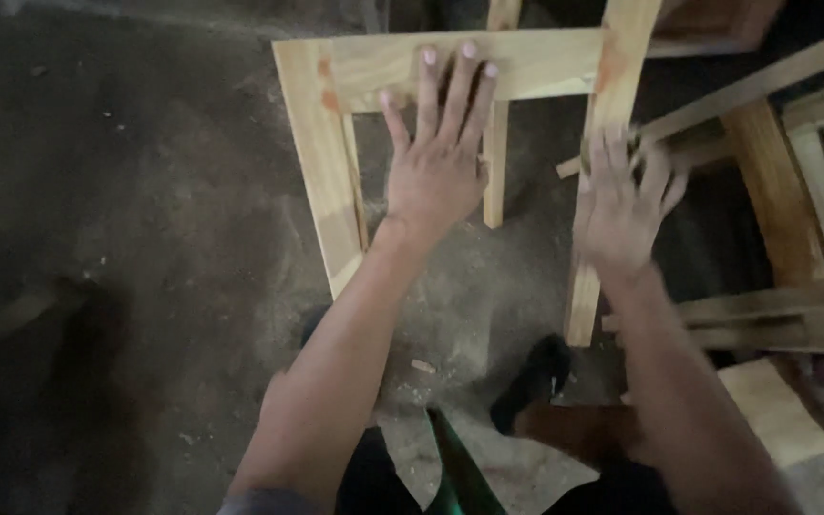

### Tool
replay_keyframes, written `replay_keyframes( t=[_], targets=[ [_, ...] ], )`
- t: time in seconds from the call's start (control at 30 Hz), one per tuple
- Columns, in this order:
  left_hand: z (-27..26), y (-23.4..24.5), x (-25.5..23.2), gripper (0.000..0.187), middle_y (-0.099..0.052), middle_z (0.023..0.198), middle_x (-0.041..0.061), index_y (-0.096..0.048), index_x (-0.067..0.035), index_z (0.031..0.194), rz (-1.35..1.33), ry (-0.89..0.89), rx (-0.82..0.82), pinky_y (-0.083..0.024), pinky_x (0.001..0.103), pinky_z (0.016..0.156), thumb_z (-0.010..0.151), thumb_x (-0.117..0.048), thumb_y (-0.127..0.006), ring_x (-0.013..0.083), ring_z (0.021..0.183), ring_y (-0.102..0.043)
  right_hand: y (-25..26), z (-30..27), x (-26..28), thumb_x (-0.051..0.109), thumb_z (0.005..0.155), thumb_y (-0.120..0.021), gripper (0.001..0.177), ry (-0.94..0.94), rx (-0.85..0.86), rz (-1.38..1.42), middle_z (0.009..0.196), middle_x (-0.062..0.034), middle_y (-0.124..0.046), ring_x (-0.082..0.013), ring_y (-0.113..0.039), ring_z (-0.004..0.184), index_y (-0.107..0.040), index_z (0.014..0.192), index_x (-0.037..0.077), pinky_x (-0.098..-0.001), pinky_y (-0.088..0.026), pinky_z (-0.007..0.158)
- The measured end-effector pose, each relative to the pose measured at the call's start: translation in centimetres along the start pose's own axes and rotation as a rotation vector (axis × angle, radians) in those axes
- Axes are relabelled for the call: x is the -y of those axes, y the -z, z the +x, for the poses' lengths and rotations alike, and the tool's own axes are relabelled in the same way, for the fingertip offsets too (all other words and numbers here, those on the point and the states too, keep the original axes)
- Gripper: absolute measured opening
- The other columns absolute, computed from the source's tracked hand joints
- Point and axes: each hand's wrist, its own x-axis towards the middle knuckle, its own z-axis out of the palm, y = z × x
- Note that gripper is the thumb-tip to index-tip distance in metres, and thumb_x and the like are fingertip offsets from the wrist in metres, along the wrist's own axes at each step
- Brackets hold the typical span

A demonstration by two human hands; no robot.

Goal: The person sands the surfaces of a wooden chair frame using a piece of sandpaper held by hand.

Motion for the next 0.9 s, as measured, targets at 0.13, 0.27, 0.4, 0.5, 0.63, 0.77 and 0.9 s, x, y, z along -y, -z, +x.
replay_keyframes(
  t=[0.13,0.27,0.4,0.5,0.63,0.77,0.9],
  targets=[
    [-0.5,-0.9,-0.1,0.089,-0.01,0.174,0.008,-0.019,-0.015,0.168,-0.045,0.005,-0.112,-0.004,0.075,0.126,0.093,-0.025,-0.066,0.0375,0.161,-0.005,-2.7,-0.3,-1.3,0.017,0.113,-0.056,0.044,-0.086,0.071,0.069,0.164,-0.0114,-0.048,-0.0436,-0.043,0.146,-0.056,0.154,0.0,-0.062,-0.028,0.121],
    [-0.5,-0.8,-0.1,0.088,-0.012,0.176,0.006,-0.021,-0.015,0.171,0.011,0.002,-0.179,-0.004,0.073,0.128,0.095,-0.019,-0.065,0.0357,0.163,-0.005,-1.3,-12.8,3.0,0.014,0.111,-0.058,0.049,-0.359,0.232,0.131,0.159,-0.0215,-0.045,-0.0471,-0.043,0.144,-0.053,0.16,0.012,-0.0643,-0.029,0.119],
    [-0.3,0.1,-0.6,0.091,-0.014,0.173,0.009,-0.022,-0.012,0.168,-0.025,0.037,-0.03,-0.004,0.073,0.125,0.089,-0.022,-0.066,0.0366,0.16,-0.007,0.1,-14.8,3.7,0.006,0.107,-0.056,0.048,-0.066,0.016,0.023,0.164,-0.0157,-0.045,-0.0471,-0.047,0.143,-0.048,0.154,0.005,-0.0632,-0.032,0.121],
    [-0.9,-0.7,-1.3,0.088,-0.015,0.173,0.011,-0.023,-0.008,0.168,0.0,0.034,-0.02,-0.006,0.075,0.126,0.092,-0.021,-0.065,0.0366,0.161,-0.009,-2.2,-7.9,0.9,0.012,0.113,-0.062,0.047,0.016,0.016,-0.043,0.168,-0.0123,-0.043,-0.0479,-0.047,0.144,-0.053,0.158,0.004,-0.0578,-0.034,0.123],
    [-0.6,-1.9,-1.1,0.086,-0.014,0.173,0.013,-0.026,-0.005,0.167,-0.005,0.026,-0.143,-0.011,0.075,0.126,0.091,-0.02,-0.063,0.0374,0.161,-0.011,-1.6,-6.7,1.7,0.014,0.11,-0.06,0.05,-0.153,0.066,0.188,0.162,-0.0171,-0.048,-0.0481,-0.049,0.139,-0.052,0.158,0.002,-0.0586,-0.038,0.115],
    [-0.3,-2.3,-1.2,0.078,-0.013,0.173,0.013,-0.028,-0.007,0.166,0.125,0.022,-0.196,-0.017,0.074,0.124,0.094,-0.012,-0.057,0.0398,0.161,-0.012,1.0,-10.7,2.3,0.022,0.102,-0.059,0.044,-0.236,0.185,0.188,0.143,-0.0129,-0.062,-0.0408,-0.056,0.122,-0.061,0.144,0.011,-0.0557,-0.04,0.099],
    [-0.6,-2.6,-1.3,0.073,-0.011,0.173,0.014,-0.029,-0.006,0.166,0.09,0.004,-0.214,-0.018,0.077,0.124,0.098,-0.013,-0.055,0.0403,0.161,-0.012,-3.3,-5.7,0.3,0.019,0.115,-0.063,0.043,-0.027,-0.113,-0.082,0.149,-0.0114,-0.063,-0.0416,-0.054,0.138,-0.06,0.155,0.002,-0.058,-0.032,0.12]
  ],
)
